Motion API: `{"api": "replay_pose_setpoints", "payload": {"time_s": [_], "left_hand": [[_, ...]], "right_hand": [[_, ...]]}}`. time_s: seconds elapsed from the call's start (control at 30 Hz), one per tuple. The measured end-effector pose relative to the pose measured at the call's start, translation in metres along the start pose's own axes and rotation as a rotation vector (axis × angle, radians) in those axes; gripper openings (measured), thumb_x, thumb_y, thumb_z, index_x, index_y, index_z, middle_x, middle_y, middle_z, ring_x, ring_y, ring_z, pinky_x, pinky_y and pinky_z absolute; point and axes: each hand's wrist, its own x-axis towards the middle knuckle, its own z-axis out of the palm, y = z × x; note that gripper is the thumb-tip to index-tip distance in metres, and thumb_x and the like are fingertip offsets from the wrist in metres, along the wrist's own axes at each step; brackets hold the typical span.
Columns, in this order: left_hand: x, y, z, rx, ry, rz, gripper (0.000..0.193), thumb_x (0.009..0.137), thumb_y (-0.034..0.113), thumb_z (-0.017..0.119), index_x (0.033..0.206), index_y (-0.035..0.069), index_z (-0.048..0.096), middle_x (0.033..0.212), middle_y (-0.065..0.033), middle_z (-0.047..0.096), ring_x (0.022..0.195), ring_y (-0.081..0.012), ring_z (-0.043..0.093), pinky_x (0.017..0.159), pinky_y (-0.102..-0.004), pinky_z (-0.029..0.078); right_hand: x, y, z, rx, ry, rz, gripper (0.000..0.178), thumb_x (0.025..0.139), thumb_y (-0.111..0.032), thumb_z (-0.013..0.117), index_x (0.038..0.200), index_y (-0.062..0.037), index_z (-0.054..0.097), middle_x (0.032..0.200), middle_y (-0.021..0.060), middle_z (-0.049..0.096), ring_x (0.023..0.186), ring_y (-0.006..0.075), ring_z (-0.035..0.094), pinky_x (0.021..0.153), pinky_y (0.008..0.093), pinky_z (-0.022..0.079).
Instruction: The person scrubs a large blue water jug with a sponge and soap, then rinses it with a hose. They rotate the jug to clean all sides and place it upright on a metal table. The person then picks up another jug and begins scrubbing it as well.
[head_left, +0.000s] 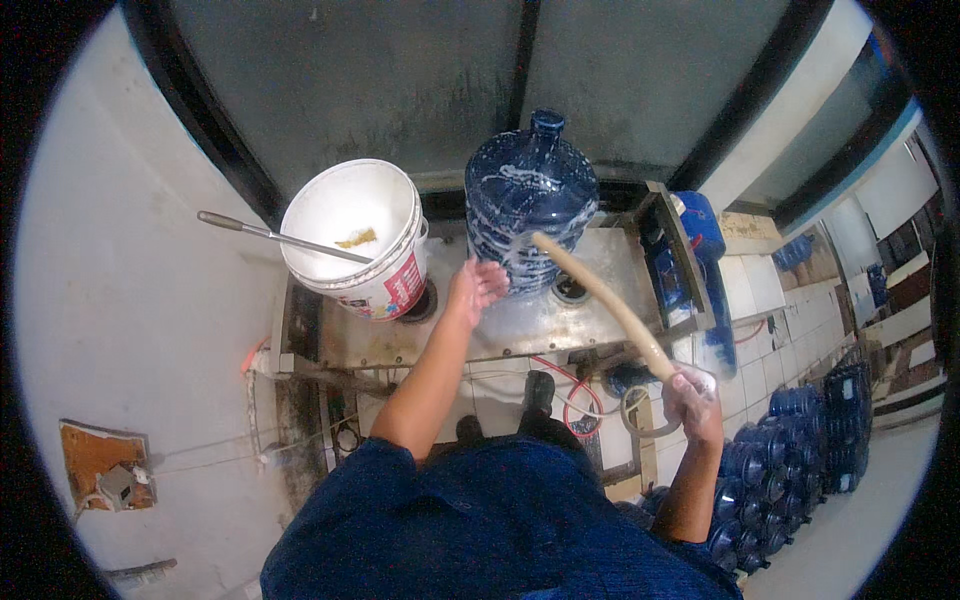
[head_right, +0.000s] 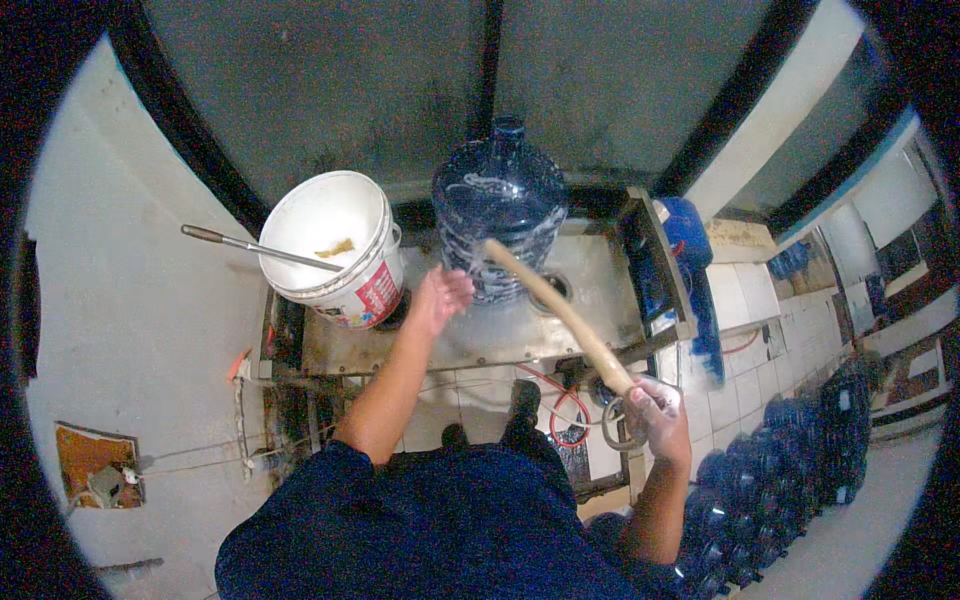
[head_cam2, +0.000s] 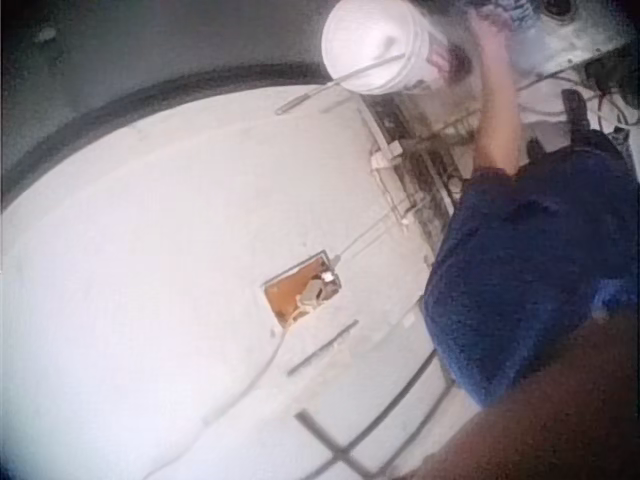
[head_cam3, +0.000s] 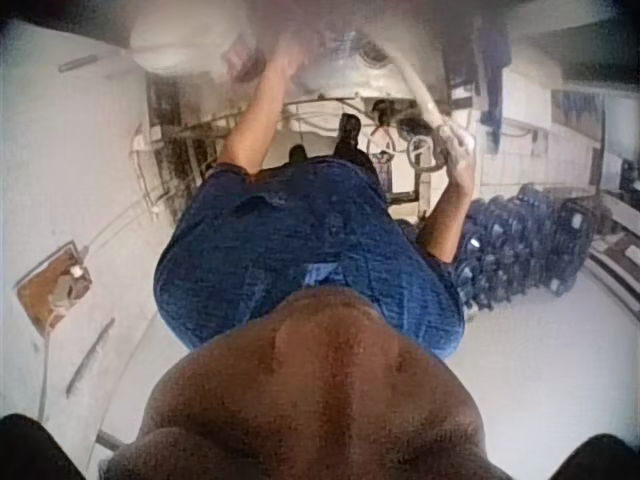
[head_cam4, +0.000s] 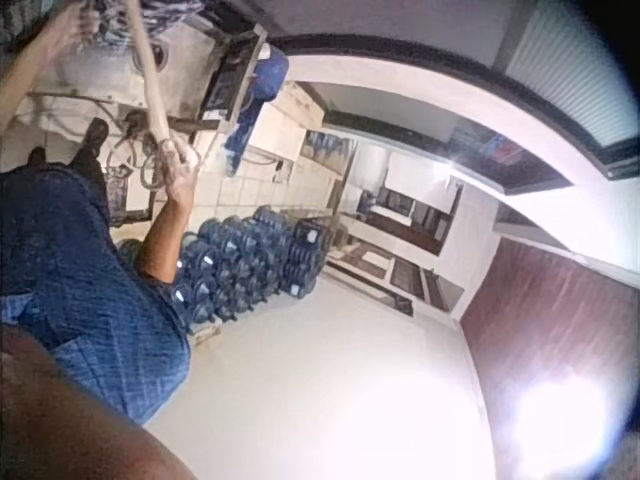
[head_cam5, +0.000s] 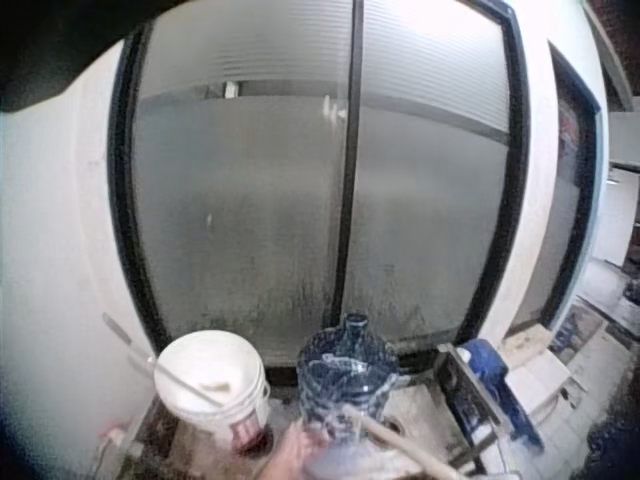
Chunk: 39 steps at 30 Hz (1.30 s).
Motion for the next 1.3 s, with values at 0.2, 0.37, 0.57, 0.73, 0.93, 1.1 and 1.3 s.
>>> {"api": "replay_pose_setpoints", "payload": {"time_s": [0.2, 0.37, 0.57, 0.73, 0.93, 1.1, 1.3], "left_hand": [[0.031, -0.003, -0.011, 0.041, -0.091, -0.030, 0.059, 0.101, 0.047, 0.053, 0.117, -0.009, 0.061, 0.112, -0.0265, 0.068, 0.091, -0.0405, 0.071, 0.077, -0.0500, 0.063], [0.050, -0.002, -0.017, 0.459, 0.194, -0.203, 0.054, 0.101, 0.045, 0.051, 0.105, -0.006, 0.069, 0.104, -0.0253, 0.072, 0.095, -0.0408, 0.070, 0.084, -0.0520, 0.057], [0.061, -0.006, -0.023, 1.908, -0.333, 0.111, 0.042, 0.088, 0.042, 0.067, 0.096, 0.001, 0.074, 0.099, -0.0197, 0.075, 0.084, -0.0298, 0.073, 0.075, -0.0472, 0.056], [0.088, -0.034, -0.023, 1.901, -0.385, 0.201, 0.042, 0.080, 0.040, 0.073, 0.090, -0.001, 0.074, 0.088, -0.0156, 0.075, 0.078, -0.0290, 0.072, 0.071, -0.0436, 0.057], [0.045, -0.098, 0.095, 0.158, -0.108, -0.058, 0.070, 0.097, 0.056, 0.055, 0.126, -0.008, 0.057, 0.109, -0.0311, 0.068, 0.102, -0.0459, 0.069, 0.084, -0.0533, 0.060], [-0.026, -0.149, 0.221, 0.112, -0.121, -0.248, 0.090, 0.096, 0.067, 0.050, 0.142, -0.009, 0.039, 0.115, -0.0314, 0.063, 0.106, -0.0473, 0.067, 0.083, -0.0589, 0.060], [-0.035, -0.206, 0.278, 0.389, -0.148, -0.227, 0.049, 0.103, 0.045, 0.053, 0.118, -0.001, 0.057, 0.098, -0.0197, 0.069, 0.081, -0.0325, 0.073, 0.064, -0.0449, 0.063]], "right_hand": [[-0.024, -0.006, 0.032, -0.103, -0.119, 0.007, 0.040, 0.098, -0.036, 0.065, 0.103, 0.0038, 0.068, 0.065, -0.0047, 0.050, 0.052, 0.0044, 0.044, 0.045, 0.0218, 0.030], [-0.009, 0.001, 0.030, -0.130, -0.198, 0.066, 0.034, 0.100, -0.029, 0.064, 0.106, 0.0034, 0.068, 0.066, -0.0048, 0.052, 0.051, 0.0035, 0.044, 0.044, 0.0217, 0.030], [0.003, 0.011, 0.005, -0.149, -0.287, 0.100, 0.030, 0.098, -0.026, 0.067, 0.105, 0.0028, 0.070, 0.066, -0.0048, 0.054, 0.051, 0.0037, 0.043, 0.045, 0.0217, 0.031], [0.011, 0.022, -0.034, -0.062, -0.257, 0.085, 0.030, 0.098, -0.025, 0.067, 0.109, 0.0018, 0.071, 0.069, -0.0040, 0.056, 0.055, 0.0042, 0.045, 0.047, 0.0218, 0.031], [0.025, 0.057, -0.084, 0.061, -0.053, 0.159, 0.035, 0.098, -0.028, 0.067, 0.116, 0.0016, 0.069, 0.070, -0.0018, 0.059, 0.055, 0.0062, 0.048, 0.047, 0.0219, 0.035], [0.040, 0.087, -0.124, 0.114, -0.025, 0.278, 0.036, 0.099, -0.030, 0.066, 0.117, 0.0013, 0.067, 0.070, 0.0016, 0.061, 0.054, 0.0096, 0.055, 0.044, 0.0240, 0.041], [0.078, 0.117, -0.160, 0.144, -0.125, 0.258, 0.035, 0.102, -0.035, 0.058, 0.114, -0.0029, 0.065, 0.084, 0.0059, 0.067, 0.071, 0.0186, 0.066, 0.064, 0.0332, 0.054]]}}
